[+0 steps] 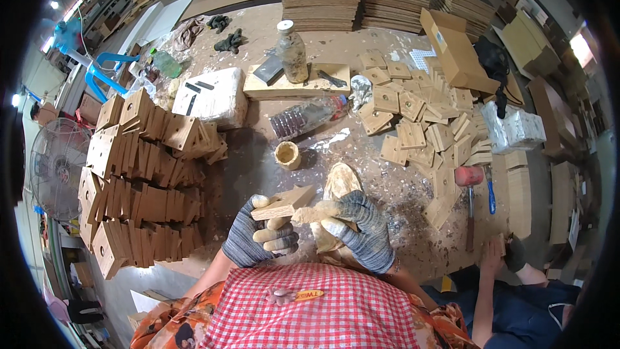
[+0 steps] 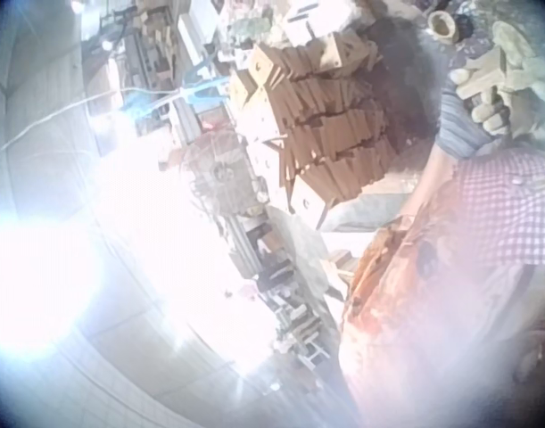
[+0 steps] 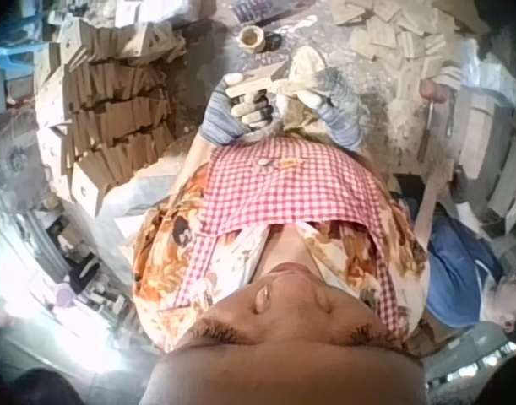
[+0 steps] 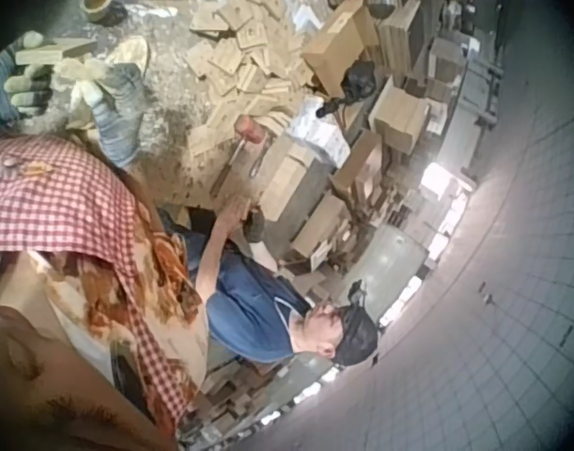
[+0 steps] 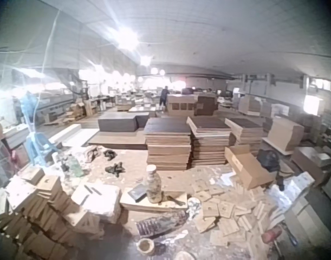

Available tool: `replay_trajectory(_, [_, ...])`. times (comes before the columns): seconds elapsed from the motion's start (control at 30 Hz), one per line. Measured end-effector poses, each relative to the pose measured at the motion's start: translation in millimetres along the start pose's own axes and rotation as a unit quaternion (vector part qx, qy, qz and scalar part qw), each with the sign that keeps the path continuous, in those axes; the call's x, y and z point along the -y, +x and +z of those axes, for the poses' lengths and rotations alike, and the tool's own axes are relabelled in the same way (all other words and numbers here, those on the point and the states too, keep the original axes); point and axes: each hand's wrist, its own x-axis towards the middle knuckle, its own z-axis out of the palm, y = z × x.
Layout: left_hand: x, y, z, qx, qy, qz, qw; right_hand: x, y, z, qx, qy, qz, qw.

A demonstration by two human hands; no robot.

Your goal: The person applies a liquid substance from a small cup onto small wooden blocks using their fingers and then joins the blocks together.

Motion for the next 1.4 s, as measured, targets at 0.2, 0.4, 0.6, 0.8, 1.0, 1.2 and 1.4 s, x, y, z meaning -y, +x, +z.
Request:
replay_trajectory(0.2, [-1.7, 0.1, -5.9, 0.042, -0.037, -0.008, 0.998, -3.1, -0.7, 0.7, 0.015, 0.009, 0.009, 1.0])
replay_trajectory(0.4, [-9.6, -8.0, -16.5, 0.02, 0.192, 0.042, 0.98, -13.2, -3.5, -0.8, -0.033, 0.043, 0.025, 0.998])
replay_trajectory(0.6, [-15.7, -22.9, -26.6, -0.167, 0.587, 0.074, 0.789, -19.8, 8.1, -28.7, -0.162, 0.071, 0.071, 0.982])
replay_trajectory(0.8, [-14.5, -13.5, -28.2, -0.118, 0.846, 0.231, 0.465, -23.7, 9.1, -41.9, -0.218, 0.019, 0.077, 0.973])
replay_trajectory(1.0, [-11.8, -8.8, -26.1, -0.078, 0.881, 0.22, 0.411, -23.0, 5.3, -35.8, -0.209, 0.016, 0.091, 0.974])
replay_trajectory(1.2, [-13.6, -6.0, -21.4, -0.064, 0.917, 0.198, 0.339, -21.7, 6.4, -38.8, -0.203, 0.006, 0.076, 0.976])
replay_trajectory(1.4, [-14.0, -5.1, -27.2, -0.07, 0.872, 0.236, 0.424, -22.2, 3.8, -37.9, -0.145, 0.041, 0.064, 0.986])
